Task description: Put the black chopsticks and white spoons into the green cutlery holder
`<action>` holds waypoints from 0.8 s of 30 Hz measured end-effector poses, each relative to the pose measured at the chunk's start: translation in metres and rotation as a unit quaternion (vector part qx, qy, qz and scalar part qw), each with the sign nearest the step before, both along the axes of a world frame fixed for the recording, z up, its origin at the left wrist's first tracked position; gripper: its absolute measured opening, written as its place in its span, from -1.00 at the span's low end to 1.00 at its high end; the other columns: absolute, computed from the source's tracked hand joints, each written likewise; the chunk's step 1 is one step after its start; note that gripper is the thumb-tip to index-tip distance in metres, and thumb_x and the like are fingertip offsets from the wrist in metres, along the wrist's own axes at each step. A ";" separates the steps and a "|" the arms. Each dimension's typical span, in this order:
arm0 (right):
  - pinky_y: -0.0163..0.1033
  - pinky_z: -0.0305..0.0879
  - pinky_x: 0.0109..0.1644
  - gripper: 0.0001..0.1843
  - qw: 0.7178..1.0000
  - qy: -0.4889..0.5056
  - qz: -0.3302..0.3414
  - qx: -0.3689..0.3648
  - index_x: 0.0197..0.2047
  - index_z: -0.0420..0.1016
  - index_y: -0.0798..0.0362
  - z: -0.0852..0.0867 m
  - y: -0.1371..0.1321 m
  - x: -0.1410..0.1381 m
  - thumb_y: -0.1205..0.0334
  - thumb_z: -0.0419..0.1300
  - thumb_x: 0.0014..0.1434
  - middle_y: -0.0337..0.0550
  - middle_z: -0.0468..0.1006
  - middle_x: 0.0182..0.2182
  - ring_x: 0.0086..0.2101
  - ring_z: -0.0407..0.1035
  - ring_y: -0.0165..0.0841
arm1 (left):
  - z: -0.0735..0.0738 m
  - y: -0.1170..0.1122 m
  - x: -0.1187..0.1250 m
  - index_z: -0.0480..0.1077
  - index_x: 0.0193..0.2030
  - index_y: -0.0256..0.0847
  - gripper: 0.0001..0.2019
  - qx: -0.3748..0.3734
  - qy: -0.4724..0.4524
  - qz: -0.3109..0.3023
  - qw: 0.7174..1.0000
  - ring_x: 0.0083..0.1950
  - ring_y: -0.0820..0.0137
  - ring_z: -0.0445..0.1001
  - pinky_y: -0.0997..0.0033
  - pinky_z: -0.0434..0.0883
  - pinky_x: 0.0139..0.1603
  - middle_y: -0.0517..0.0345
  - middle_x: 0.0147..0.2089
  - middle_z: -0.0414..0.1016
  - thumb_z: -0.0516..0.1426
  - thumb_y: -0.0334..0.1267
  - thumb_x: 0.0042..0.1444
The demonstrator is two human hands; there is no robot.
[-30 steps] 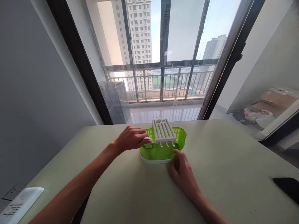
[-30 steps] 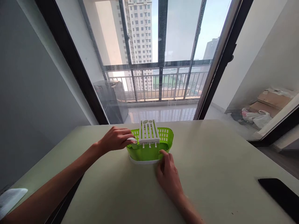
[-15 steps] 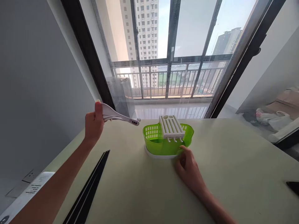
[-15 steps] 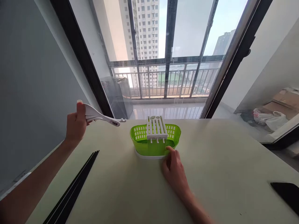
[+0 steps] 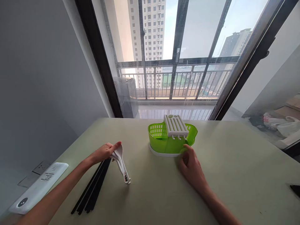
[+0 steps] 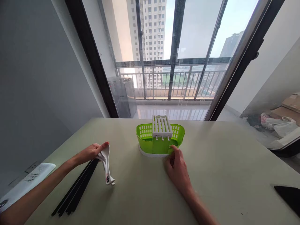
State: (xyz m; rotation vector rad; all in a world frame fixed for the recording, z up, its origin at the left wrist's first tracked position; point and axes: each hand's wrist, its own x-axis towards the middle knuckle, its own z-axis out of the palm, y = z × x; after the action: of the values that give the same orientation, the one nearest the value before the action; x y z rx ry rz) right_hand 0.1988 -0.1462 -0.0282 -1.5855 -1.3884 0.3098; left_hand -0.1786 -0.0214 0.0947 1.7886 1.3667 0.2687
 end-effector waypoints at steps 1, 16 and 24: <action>-0.20 0.29 -0.28 -0.52 1.000 0.000 0.000 0.001 0.26 0.19 0.03 -0.001 0.000 0.000 0.15 0.04 0.30 -0.22 0.42 -0.30 -0.40 0.30 -0.31 | -0.002 -0.001 0.001 0.35 -0.69 -0.21 -0.29 -0.007 0.014 -0.022 1.000 -0.60 0.45 0.15 0.40 0.05 -0.54 0.14 -0.64 0.31 0.05 0.41 0.13; -0.21 0.28 -0.29 -0.52 1.000 0.004 0.008 -0.004 0.26 0.17 0.02 -0.002 0.000 0.002 0.15 0.04 0.31 -0.26 0.40 -0.33 -0.39 0.29 -0.32 | -0.007 0.005 0.014 0.00 -0.70 -0.13 -0.27 0.016 0.132 -0.093 0.987 -0.60 0.47 -0.04 0.36 -0.08 -0.53 0.23 -0.66 0.01 -0.03 0.52 0.05; -0.21 0.30 -0.29 -0.51 1.000 -0.004 0.005 0.003 0.27 0.18 0.01 -0.005 0.002 0.003 0.14 0.03 0.30 -0.25 0.42 -0.32 -0.40 0.30 -0.32 | -0.015 0.009 0.015 -0.06 -0.70 -0.12 -0.29 0.072 0.177 -0.101 0.976 -0.59 0.46 -0.10 0.34 -0.12 -0.52 0.22 -0.65 -0.07 -0.10 0.49 0.07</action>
State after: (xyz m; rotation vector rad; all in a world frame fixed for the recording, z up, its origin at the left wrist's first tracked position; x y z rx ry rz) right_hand 0.2013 -0.1446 -0.0331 -1.5758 -1.4037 0.3048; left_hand -0.1641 -0.0119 0.0798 2.1564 1.4180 -0.0672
